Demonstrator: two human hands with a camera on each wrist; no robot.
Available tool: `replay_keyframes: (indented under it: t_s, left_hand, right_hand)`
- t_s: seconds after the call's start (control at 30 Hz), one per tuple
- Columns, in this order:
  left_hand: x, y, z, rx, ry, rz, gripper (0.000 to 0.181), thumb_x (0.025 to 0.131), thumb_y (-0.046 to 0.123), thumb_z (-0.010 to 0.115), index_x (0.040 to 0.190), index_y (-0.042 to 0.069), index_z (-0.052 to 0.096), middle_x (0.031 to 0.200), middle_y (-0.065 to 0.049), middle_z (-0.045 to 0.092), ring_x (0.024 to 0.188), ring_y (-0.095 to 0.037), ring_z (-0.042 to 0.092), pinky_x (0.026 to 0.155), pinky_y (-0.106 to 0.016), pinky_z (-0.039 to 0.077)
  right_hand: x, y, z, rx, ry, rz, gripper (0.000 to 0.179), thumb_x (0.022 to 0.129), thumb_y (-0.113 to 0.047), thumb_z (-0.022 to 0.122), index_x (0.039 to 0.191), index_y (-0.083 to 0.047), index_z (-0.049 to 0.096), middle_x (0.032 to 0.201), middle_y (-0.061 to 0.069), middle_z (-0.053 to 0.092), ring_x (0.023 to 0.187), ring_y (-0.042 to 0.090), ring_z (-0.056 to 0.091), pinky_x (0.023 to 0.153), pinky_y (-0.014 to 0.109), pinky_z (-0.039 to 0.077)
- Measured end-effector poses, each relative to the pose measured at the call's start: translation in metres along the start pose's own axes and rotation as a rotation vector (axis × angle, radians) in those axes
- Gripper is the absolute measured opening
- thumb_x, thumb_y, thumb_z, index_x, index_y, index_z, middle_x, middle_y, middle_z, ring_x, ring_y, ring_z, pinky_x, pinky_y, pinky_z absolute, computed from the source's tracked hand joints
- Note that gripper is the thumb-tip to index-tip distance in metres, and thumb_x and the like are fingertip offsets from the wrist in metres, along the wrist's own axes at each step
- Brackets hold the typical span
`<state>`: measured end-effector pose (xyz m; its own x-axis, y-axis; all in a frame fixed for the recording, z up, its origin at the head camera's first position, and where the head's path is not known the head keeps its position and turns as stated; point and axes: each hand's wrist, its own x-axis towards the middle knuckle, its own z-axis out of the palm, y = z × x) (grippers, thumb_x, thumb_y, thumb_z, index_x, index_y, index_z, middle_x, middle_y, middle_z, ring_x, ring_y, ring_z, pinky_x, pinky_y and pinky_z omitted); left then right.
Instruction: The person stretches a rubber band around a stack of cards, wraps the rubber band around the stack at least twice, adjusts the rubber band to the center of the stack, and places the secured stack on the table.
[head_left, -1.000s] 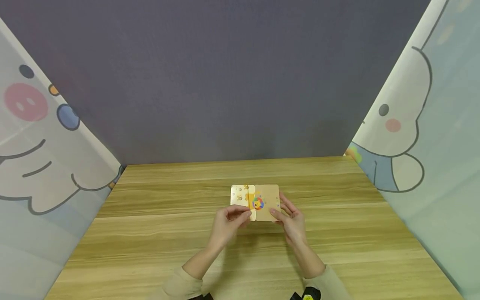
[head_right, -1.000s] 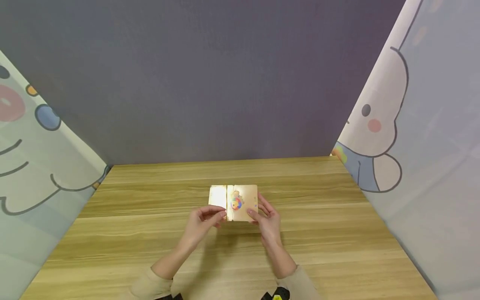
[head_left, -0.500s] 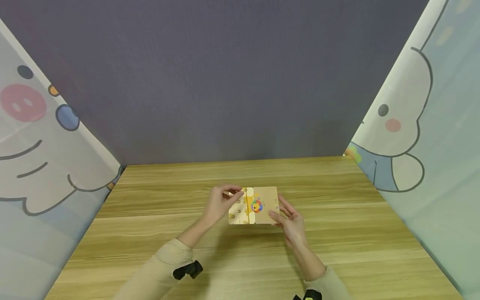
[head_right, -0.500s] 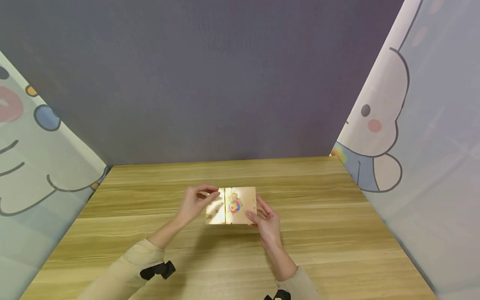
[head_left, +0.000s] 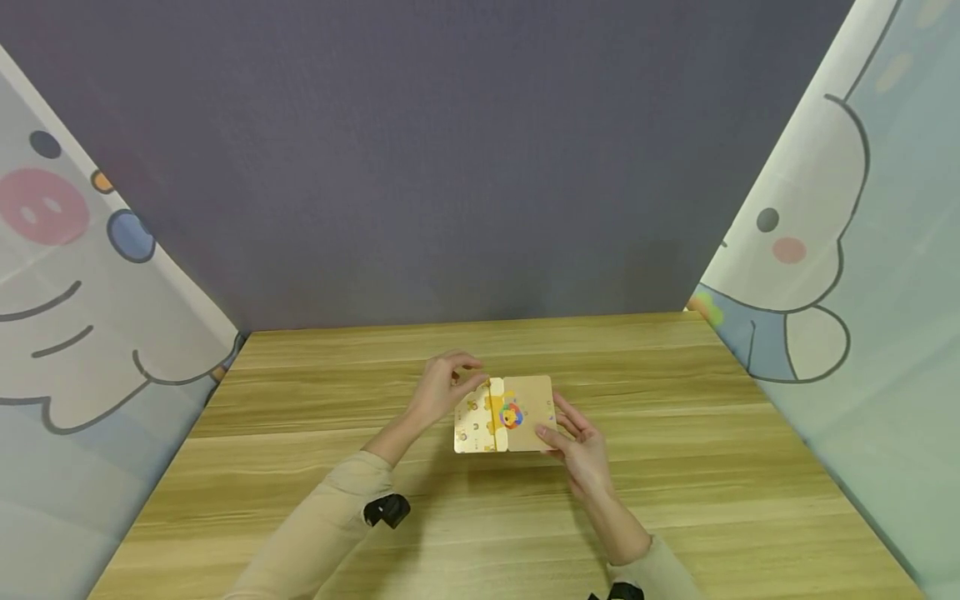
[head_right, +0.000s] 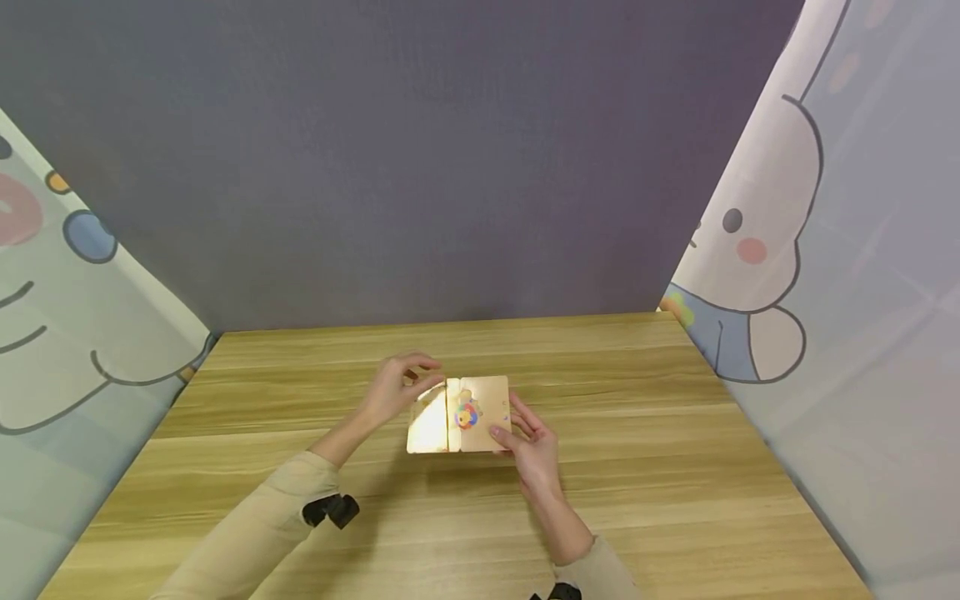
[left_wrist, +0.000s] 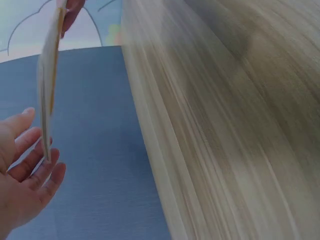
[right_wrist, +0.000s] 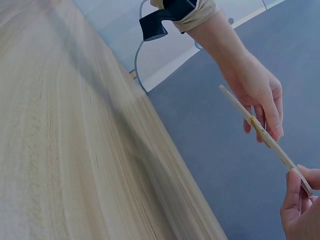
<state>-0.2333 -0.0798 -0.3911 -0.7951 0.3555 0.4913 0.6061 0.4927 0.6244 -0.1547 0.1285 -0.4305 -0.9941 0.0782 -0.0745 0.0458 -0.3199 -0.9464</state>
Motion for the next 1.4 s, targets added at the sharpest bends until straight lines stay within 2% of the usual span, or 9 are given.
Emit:
replay_keyframes:
  t_s: [0.2, 0.47, 0.73, 0.87, 0.97, 1.07, 1.13, 1.23, 1.4]
  left_hand:
    - [0.000, -0.008, 0.003, -0.013, -0.029, -0.024, 0.018, 0.079, 0.018, 0.068, 0.089, 0.002, 0.067, 0.088, -0.005, 0.064, 0.076, -0.016, 0.058, 0.061, -0.026, 0.050]
    - [-0.003, -0.016, 0.006, -0.105, -0.045, -0.051, 0.011, 0.080, 0.019, 0.067, 0.083, 0.009, 0.070, 0.081, 0.001, 0.066, 0.070, -0.009, 0.057, 0.060, -0.026, 0.049]
    - [-0.004, -0.016, 0.009, -0.205, -0.080, -0.074, 0.012, 0.081, 0.015, 0.065, 0.084, 0.005, 0.070, 0.080, -0.004, 0.066, 0.051, -0.007, 0.043, 0.044, -0.017, 0.034]
    - [-0.005, -0.011, 0.011, -0.265, -0.090, -0.097, 0.012, 0.081, 0.009, 0.064, 0.087, -0.001, 0.069, 0.082, -0.011, 0.065, 0.056, -0.011, 0.050, 0.046, -0.016, 0.042]
    - [-0.006, 0.003, 0.006, -0.297, -0.112, -0.097, 0.013, 0.081, 0.003, 0.062, 0.088, -0.007, 0.067, 0.080, -0.016, 0.061, 0.062, -0.021, 0.056, 0.048, -0.023, 0.050]
    - [-0.005, 0.017, 0.000, -0.297, -0.130, -0.100, 0.013, 0.082, -0.001, 0.060, 0.089, -0.011, 0.065, 0.079, -0.019, 0.058, 0.065, -0.028, 0.057, 0.049, -0.028, 0.052]
    - [-0.004, 0.016, -0.001, -0.297, -0.132, -0.095, 0.015, 0.082, 0.002, 0.061, 0.090, -0.010, 0.065, 0.081, -0.018, 0.060, 0.067, -0.026, 0.058, 0.052, -0.027, 0.052]
    - [-0.002, 0.013, -0.001, -0.290, -0.116, -0.068, 0.015, 0.082, 0.004, 0.061, 0.089, -0.009, 0.066, 0.083, -0.017, 0.063, 0.070, -0.021, 0.060, 0.057, -0.023, 0.052]
    - [0.002, 0.023, -0.011, -0.255, -0.107, -0.065, 0.010, 0.080, -0.001, 0.063, 0.085, -0.008, 0.067, 0.082, -0.018, 0.065, 0.056, -0.024, 0.053, 0.045, -0.017, 0.038]
  right_hand:
    - [0.000, 0.000, 0.000, 0.000, 0.008, 0.005, 0.059, 0.077, 0.012, 0.058, 0.131, -0.002, 0.039, 0.097, 0.003, 0.043, 0.064, 0.007, 0.056, 0.055, 0.018, 0.050]
    - [0.000, 0.000, 0.002, 0.008, 0.025, 0.010, 0.059, 0.076, 0.013, 0.059, 0.130, -0.003, 0.041, 0.097, 0.004, 0.043, 0.065, 0.008, 0.057, 0.054, 0.017, 0.050]
    - [-0.001, 0.002, 0.003, -0.004, 0.007, 0.007, 0.058, 0.076, 0.013, 0.059, 0.130, -0.002, 0.041, 0.095, 0.005, 0.047, 0.065, 0.008, 0.058, 0.054, 0.017, 0.050]
    - [-0.002, 0.003, 0.003, -0.017, -0.008, -0.004, 0.058, 0.076, 0.014, 0.058, 0.130, -0.001, 0.040, 0.095, 0.006, 0.047, 0.065, 0.009, 0.058, 0.054, 0.017, 0.050]
    - [-0.003, 0.004, 0.004, -0.026, -0.019, -0.009, 0.058, 0.076, 0.014, 0.057, 0.130, 0.000, 0.039, 0.095, 0.006, 0.046, 0.066, 0.009, 0.059, 0.054, 0.017, 0.050]
    - [-0.003, 0.004, 0.004, -0.026, -0.016, -0.008, 0.058, 0.076, 0.014, 0.057, 0.130, 0.000, 0.039, 0.095, 0.006, 0.046, 0.067, 0.009, 0.059, 0.054, 0.017, 0.050]
    - [-0.003, 0.004, 0.004, -0.025, -0.014, -0.004, 0.058, 0.077, 0.013, 0.057, 0.130, -0.001, 0.039, 0.096, 0.006, 0.045, 0.067, 0.009, 0.058, 0.055, 0.017, 0.050]
    - [-0.002, 0.002, 0.003, -0.027, -0.006, 0.000, 0.057, 0.077, 0.012, 0.058, 0.130, -0.002, 0.040, 0.096, 0.005, 0.045, 0.066, 0.008, 0.057, 0.055, 0.017, 0.049]
    - [-0.001, -0.001, 0.002, -0.019, 0.008, -0.005, 0.056, 0.077, 0.011, 0.059, 0.129, -0.002, 0.042, 0.094, 0.003, 0.047, 0.064, 0.007, 0.055, 0.055, 0.017, 0.049]
